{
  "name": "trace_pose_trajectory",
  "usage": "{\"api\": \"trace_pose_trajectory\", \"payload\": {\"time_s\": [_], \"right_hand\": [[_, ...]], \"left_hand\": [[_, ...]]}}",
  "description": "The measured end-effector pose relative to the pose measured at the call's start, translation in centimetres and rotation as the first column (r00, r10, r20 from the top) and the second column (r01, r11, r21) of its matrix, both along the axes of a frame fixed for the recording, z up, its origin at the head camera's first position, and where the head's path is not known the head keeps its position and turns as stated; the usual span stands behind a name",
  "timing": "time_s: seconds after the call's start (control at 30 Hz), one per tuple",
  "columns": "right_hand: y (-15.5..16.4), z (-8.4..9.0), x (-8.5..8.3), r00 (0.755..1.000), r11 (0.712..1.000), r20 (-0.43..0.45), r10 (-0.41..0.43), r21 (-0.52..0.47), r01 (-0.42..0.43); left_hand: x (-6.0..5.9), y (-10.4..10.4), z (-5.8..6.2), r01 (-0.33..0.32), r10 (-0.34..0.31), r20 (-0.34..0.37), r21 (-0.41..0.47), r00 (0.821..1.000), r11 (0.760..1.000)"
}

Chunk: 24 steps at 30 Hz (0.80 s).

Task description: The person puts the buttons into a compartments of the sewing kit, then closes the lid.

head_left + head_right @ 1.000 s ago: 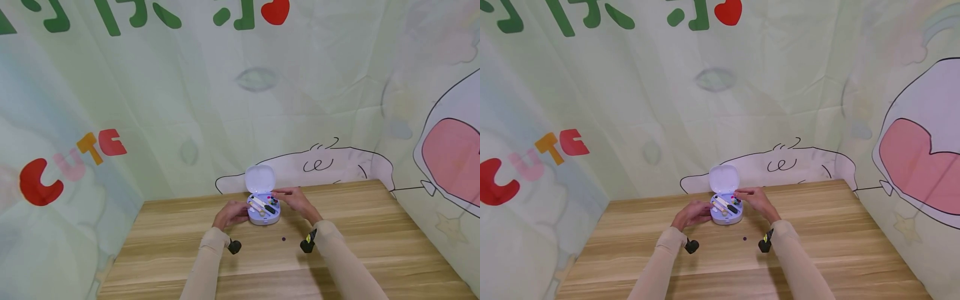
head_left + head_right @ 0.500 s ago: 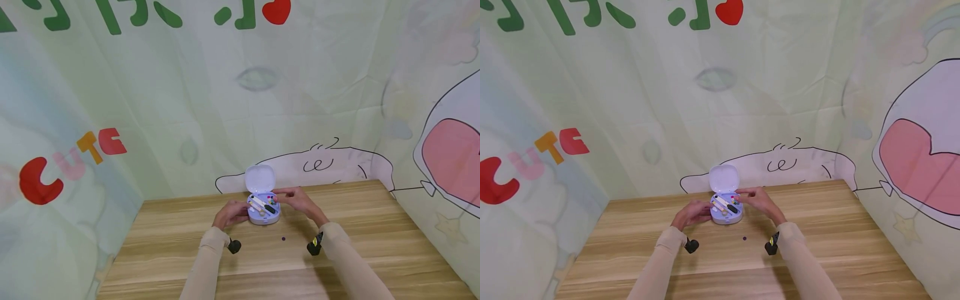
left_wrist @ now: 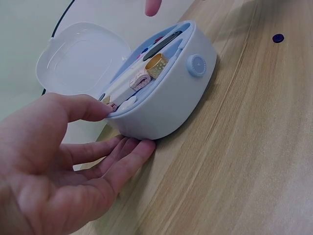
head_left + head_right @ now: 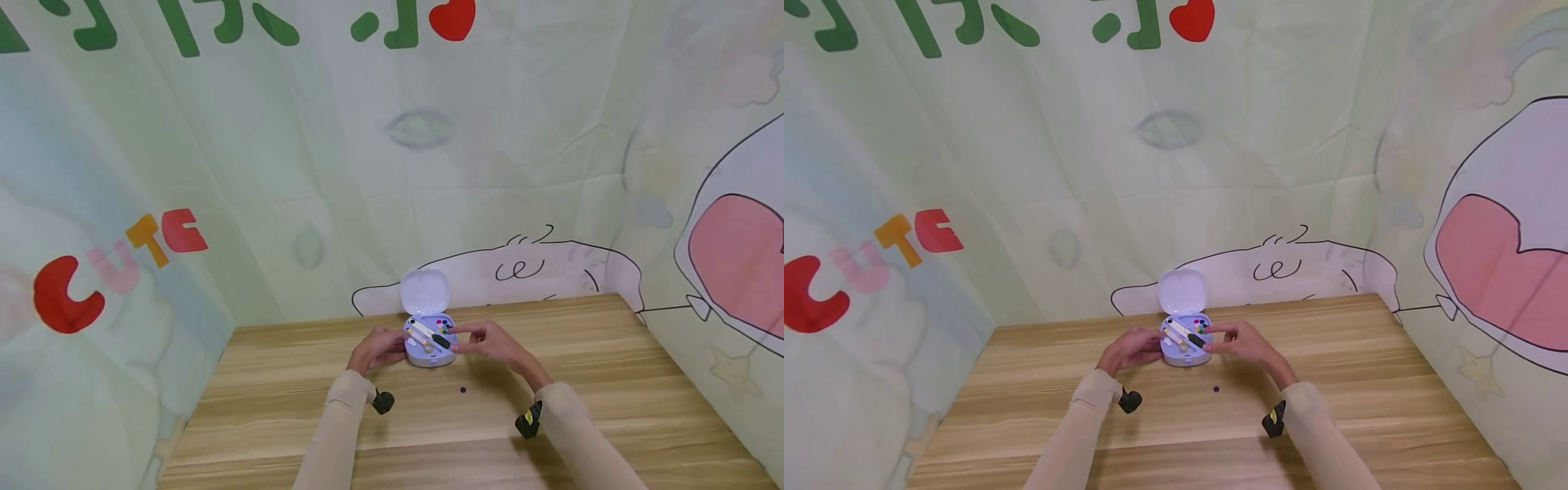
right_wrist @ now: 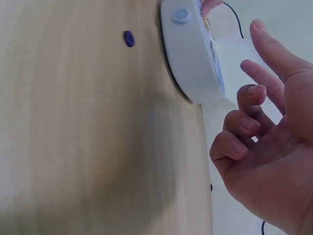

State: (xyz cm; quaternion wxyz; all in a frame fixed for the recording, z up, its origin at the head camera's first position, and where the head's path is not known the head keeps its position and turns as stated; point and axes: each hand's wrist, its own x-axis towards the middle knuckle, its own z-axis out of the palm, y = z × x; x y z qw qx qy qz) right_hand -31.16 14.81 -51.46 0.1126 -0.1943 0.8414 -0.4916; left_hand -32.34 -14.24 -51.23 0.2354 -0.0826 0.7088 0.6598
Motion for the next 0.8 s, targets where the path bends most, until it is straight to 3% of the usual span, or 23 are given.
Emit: {"api": "trace_pose_trajectory", "payload": {"time_s": [0.3,0.57,0.8], "right_hand": [[0.6,-1.2,1.4,0.994,0.995,-0.029,0.104,-0.006,-0.104],[1.3,-2.7,2.6,0.966,0.966,-0.054,0.255,-0.041,-0.257],[1.3,-3.2,3.4,0.963,0.964,-0.058,0.265,0.005,-0.265]], "left_hand": [[0.0,0.1,0.0,-0.009,0.009,0.004,0.011,1.000,1.000],[0.0,0.2,0.0,-0.005,0.005,0.002,0.012,1.000,1.000],[-0.1,0.1,-0.1,-0.011,0.011,0.006,0.010,1.000,1.000]]}}
